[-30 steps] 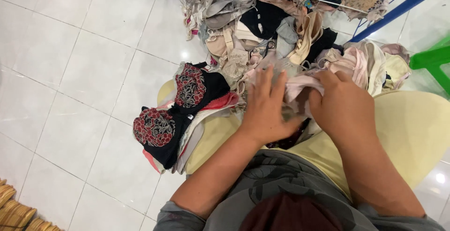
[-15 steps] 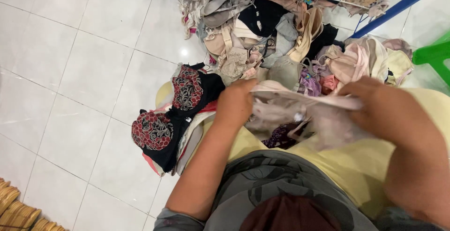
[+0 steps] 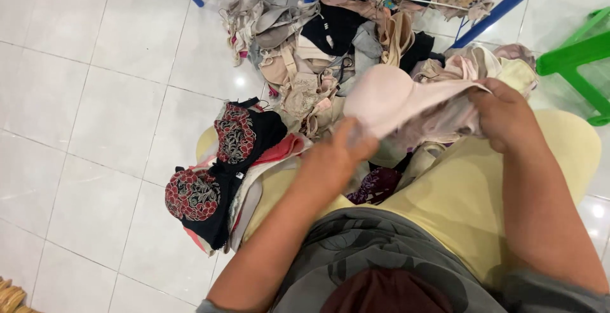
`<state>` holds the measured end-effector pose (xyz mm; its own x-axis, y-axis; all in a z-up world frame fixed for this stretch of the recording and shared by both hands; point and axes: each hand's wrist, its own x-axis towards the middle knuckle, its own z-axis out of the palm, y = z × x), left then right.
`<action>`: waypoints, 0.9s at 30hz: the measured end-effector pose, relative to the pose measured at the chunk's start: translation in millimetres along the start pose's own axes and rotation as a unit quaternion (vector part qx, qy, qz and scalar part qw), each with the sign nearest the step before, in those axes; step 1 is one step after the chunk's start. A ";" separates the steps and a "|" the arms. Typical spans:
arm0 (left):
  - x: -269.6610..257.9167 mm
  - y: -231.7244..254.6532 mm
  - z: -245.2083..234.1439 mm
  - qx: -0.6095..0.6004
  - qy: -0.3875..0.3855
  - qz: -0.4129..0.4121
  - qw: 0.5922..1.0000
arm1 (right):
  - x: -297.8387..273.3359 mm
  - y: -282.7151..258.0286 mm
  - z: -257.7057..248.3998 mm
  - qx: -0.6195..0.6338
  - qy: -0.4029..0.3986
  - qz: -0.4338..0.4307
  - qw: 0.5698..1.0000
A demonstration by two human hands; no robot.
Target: Sorting and organizing a pile of bras from a low shelf or the floor onto a display rack.
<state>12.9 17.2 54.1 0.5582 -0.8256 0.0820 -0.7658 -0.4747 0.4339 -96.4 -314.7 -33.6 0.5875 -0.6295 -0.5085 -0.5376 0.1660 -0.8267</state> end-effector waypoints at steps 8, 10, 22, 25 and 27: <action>2.4 -31.9 23.2 0.113 0.003 -0.092 0.989 | 13.1 21.1 -24.3 0.264 -0.245 0.147 0.921; 2.2 -28.2 16.0 0.090 0.005 -0.111 0.990 | 21.2 40.0 -18.7 0.302 -0.245 0.152 0.909; -9.3 -53.8 7.5 -0.083 0.093 -0.181 0.976 | -62.5 -22.6 9.6 -0.544 0.092 -0.371 0.747; -6.4 -58.9 4.2 -0.075 0.174 -0.186 0.964 | -57.8 -23.4 2.1 -0.487 0.130 -0.360 0.785; -4.1 -57.8 2.2 -0.071 0.164 -0.197 0.964 | -36.1 -6.2 -11.7 -0.126 0.030 -0.149 0.980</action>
<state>54.2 47.3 26.7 0.8854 -0.4382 0.1552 -0.4355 -0.6651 0.6066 -121.4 -301.9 -7.3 0.7086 -0.6667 -0.2311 -0.4837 -0.2205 -0.8470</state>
